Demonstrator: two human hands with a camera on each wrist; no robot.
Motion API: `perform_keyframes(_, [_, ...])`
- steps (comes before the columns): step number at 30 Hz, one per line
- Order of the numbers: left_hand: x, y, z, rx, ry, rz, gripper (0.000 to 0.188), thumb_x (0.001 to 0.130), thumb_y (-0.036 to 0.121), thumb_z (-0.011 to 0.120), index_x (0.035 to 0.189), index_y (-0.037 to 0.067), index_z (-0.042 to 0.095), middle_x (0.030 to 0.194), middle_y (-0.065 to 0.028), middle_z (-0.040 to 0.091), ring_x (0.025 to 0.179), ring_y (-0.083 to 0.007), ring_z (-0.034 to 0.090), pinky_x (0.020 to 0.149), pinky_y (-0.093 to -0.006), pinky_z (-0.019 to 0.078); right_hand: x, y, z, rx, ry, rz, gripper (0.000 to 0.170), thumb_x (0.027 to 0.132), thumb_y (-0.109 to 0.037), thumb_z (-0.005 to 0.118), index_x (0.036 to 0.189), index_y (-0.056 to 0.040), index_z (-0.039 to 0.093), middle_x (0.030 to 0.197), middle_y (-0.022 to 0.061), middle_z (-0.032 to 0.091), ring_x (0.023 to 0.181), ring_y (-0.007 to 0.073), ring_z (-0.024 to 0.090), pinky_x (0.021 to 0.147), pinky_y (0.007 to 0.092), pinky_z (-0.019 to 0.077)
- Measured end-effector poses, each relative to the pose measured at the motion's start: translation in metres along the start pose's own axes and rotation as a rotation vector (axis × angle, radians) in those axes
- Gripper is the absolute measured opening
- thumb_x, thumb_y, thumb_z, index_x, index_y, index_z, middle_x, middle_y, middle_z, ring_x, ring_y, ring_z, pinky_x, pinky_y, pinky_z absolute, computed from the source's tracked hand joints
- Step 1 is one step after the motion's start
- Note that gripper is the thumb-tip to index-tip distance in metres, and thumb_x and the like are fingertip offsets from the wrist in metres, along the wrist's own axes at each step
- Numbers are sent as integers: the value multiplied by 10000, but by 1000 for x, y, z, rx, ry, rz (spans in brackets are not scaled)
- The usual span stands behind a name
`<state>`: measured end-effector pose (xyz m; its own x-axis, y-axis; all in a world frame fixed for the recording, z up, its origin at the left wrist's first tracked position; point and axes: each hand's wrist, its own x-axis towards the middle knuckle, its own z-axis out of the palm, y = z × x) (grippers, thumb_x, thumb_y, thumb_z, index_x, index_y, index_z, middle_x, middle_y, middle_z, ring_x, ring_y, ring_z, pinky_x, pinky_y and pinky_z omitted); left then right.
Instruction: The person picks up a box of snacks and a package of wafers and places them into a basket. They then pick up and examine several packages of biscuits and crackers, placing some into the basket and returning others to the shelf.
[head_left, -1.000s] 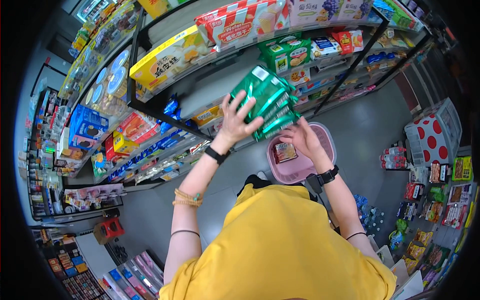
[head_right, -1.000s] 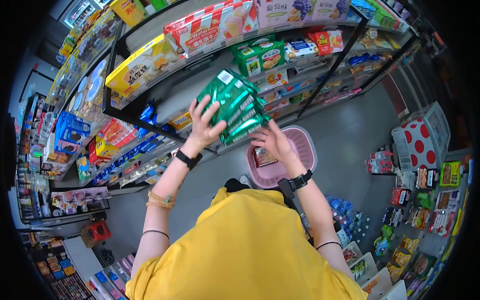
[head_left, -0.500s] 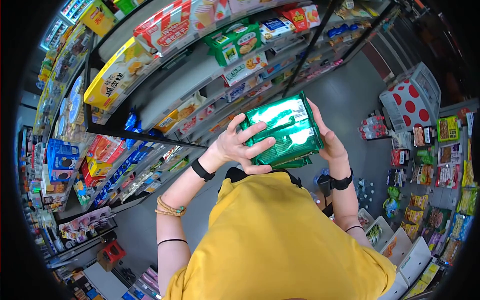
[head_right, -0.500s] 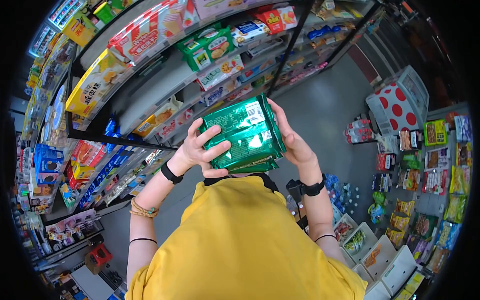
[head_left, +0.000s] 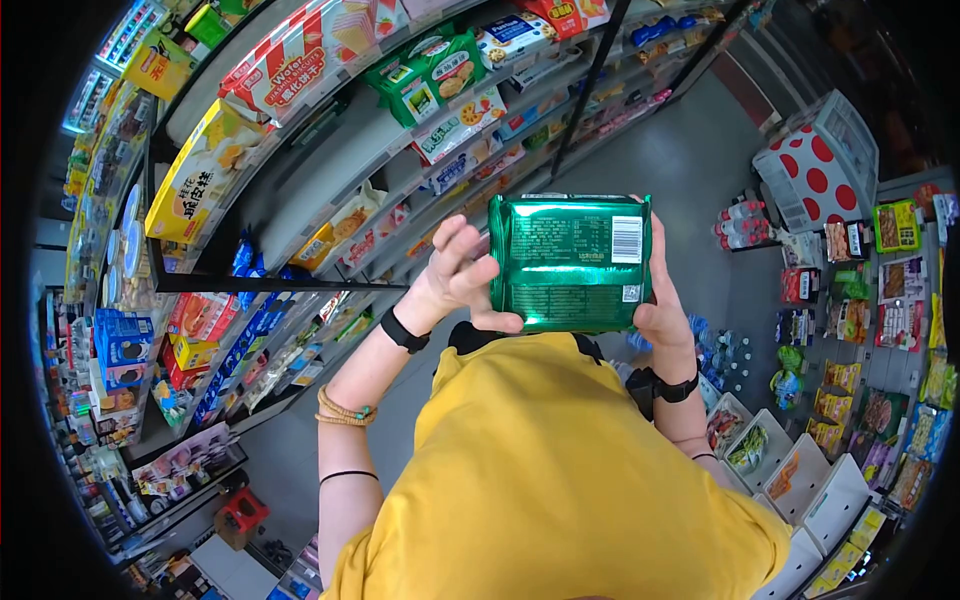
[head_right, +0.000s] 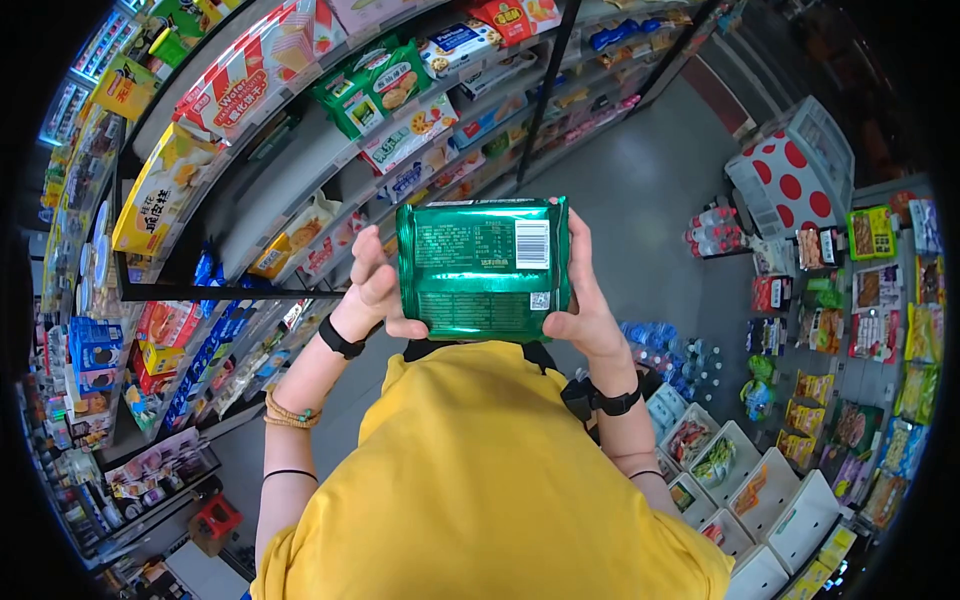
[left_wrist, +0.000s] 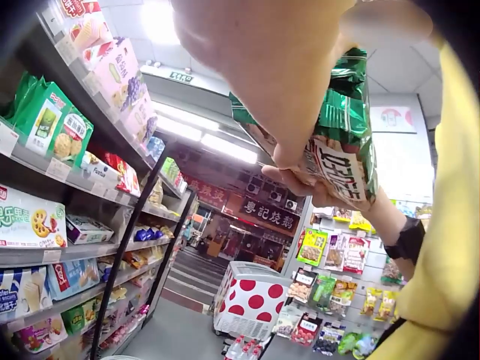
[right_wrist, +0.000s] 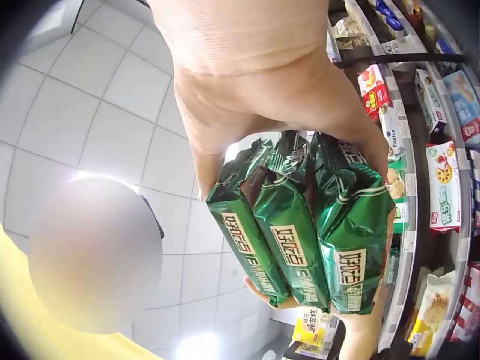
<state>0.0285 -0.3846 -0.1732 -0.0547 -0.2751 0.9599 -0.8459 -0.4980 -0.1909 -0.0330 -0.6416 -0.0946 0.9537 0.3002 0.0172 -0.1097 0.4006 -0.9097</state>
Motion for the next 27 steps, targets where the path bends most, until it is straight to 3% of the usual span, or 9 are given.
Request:
perform_keyframes(2, [1,2,-1,-69,9,-67,631,960,523,529,1483,503,177,1565,-131,275,1357,-437,364,1084,-573,358,0,0,-1,-15,-5,-22,1313,609,-447,922,1556,-70,94,1493,100,325,1426,250,300,1181,376,199])
perform_keyframes(6, [-1,2,-4,-131,3,-57,718,902,411,670,1499,426,273,1549,-227,286,1343,-497,371,1099,-570,361,2,-2,-4,-45,-34,-28,1335,578,-429,940,1554,-70,103,1464,98,344,1406,247,322,1172,366,211])
perform_keyframes(9, [4,2,-3,-108,-14,-65,786,877,344,717,1511,411,256,1536,-219,308,1351,-482,372,1096,-557,366,5,-2,-5,-50,-41,-46,1346,566,-430,945,1554,-69,107,1456,95,351,1401,245,328,1170,361,213])
perform_keyframes(11, [-3,0,1,-25,-18,-64,696,942,415,603,1506,417,196,1508,-187,353,1341,-450,383,1039,-561,407,7,-1,-7,-45,-44,-46,1336,572,-430,942,1554,-68,110,1454,94,357,1400,243,330,1168,357,215])
perform_keyframes(13, [-3,-1,-1,-31,-76,-95,674,964,410,571,1506,401,170,1492,-173,386,1339,-432,388,1013,-563,428,7,1,-10,-31,-48,-29,1310,593,-429,931,1553,-67,115,1455,93,363,1399,241,331,1165,353,219])
perform_keyframes(16, [10,2,-13,-145,-227,-203,758,919,298,650,1512,341,181,1492,-177,403,1347,-427,387,1025,-560,425,4,-1,-10,54,9,66,1204,675,-410,886,1551,-62,137,1462,91,370,1399,240,333,1161,349,227])
perform_keyframes(17, [17,6,-12,-164,-270,-250,798,892,268,681,1514,318,184,1498,-177,401,1350,-427,387,1032,-558,421,3,-3,-12,60,-2,83,1056,786,-398,810,1546,-57,161,1473,94,378,1392,235,349,1151,355,259])
perform_keyframes(19, [31,10,-13,-245,-367,-322,925,795,176,769,1517,254,196,1528,-170,374,1372,-427,375,1059,-542,407,4,-3,-16,130,8,156,991,832,-397,772,1544,-57,172,1474,97,386,1387,232,361,1144,360,283])
perform_keyframes(27, [41,5,-7,-489,-387,-434,984,733,119,824,1510,212,227,1516,-183,381,1356,-452,414,1084,-528,392,4,2,-21,269,50,205,667,1010,-340,549,1520,-52,230,1441,97,447,1323,186,450,1109,342,356])
